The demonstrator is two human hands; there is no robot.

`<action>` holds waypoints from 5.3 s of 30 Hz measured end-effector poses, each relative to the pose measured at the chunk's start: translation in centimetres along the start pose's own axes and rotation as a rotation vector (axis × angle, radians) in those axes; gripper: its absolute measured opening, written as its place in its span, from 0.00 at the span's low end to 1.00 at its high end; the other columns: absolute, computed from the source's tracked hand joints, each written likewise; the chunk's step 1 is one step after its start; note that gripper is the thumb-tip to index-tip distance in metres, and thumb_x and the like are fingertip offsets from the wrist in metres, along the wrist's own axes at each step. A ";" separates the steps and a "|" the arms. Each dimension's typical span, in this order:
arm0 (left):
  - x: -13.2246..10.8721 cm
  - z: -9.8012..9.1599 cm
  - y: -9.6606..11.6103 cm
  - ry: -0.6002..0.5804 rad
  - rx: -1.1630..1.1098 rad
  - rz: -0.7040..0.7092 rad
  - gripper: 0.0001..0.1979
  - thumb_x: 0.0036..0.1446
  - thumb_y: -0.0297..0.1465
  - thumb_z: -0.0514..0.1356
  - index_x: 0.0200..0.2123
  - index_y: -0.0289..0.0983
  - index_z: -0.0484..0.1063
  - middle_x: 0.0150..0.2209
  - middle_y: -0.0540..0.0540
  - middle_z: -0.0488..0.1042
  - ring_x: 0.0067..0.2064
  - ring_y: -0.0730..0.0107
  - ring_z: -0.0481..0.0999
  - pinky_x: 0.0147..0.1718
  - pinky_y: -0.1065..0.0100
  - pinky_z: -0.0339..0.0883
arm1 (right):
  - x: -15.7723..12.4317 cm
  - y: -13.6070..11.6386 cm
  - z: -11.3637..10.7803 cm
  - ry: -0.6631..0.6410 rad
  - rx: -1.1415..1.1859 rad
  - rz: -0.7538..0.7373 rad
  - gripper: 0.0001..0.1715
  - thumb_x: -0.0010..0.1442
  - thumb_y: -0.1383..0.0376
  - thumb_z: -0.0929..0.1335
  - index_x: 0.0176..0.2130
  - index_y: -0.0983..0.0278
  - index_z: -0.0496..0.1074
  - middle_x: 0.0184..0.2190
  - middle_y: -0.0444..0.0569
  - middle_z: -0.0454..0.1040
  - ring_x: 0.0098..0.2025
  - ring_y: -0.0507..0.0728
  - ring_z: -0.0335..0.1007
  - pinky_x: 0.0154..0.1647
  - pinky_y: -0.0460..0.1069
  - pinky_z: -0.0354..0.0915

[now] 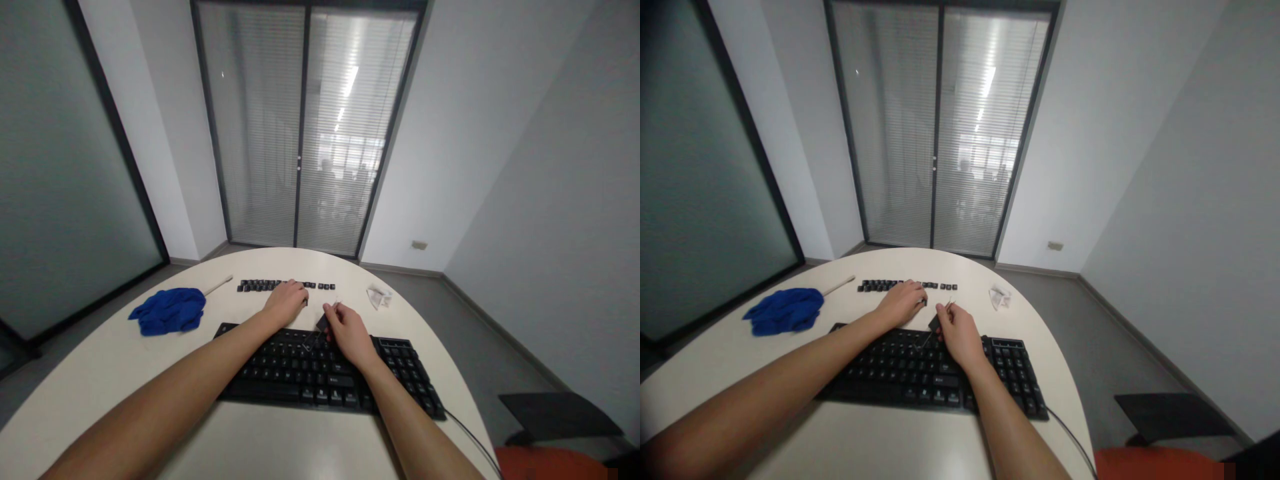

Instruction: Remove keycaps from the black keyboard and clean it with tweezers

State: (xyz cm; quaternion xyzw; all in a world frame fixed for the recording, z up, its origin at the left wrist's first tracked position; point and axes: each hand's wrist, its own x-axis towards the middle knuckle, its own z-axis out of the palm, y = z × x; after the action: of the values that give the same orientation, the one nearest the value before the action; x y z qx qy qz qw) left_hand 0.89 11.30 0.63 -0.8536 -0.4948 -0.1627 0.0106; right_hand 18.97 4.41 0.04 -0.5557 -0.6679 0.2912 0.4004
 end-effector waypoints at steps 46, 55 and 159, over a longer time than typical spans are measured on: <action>-8.3 -1.8 4.1 0.145 -0.202 -0.129 0.20 0.61 0.40 0.56 0.52 0.36 0.66 0.50 0.40 0.74 0.52 0.56 0.72 0.53 0.56 0.66 | -0.1 -0.8 -0.3 -0.018 -0.050 0.020 0.25 0.66 0.49 0.59 0.26 0.61 0.64 0.18 0.43 0.73 0.22 0.54 0.71 0.30 0.47 0.63; -12.5 -1.5 6.1 0.086 -0.106 -0.018 0.23 0.63 0.38 0.54 0.59 0.36 0.63 0.61 0.40 0.66 0.62 0.54 0.64 0.61 0.50 0.57 | -1.0 -2.5 -1.3 0.024 -0.209 -0.076 0.24 0.68 0.50 0.56 0.28 0.60 0.64 0.19 0.44 0.72 0.26 0.56 0.72 0.33 0.48 0.61; -12.4 -1.4 5.9 0.119 -0.139 0.030 0.18 0.61 0.36 0.56 0.53 0.38 0.70 0.58 0.40 0.68 0.60 0.52 0.65 0.60 0.48 0.58 | -1.1 -2.1 -0.6 -0.169 -0.052 -0.230 0.16 0.70 0.56 0.57 0.33 0.59 0.61 0.26 0.44 0.77 0.30 0.55 0.76 0.37 0.49 0.66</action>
State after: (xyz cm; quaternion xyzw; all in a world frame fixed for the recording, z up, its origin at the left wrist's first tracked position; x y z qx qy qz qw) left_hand -0.18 -2.42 -0.77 -0.8484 -0.4679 -0.2471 -0.0167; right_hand 18.52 2.89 1.87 -0.4591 -0.7659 0.2717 0.3590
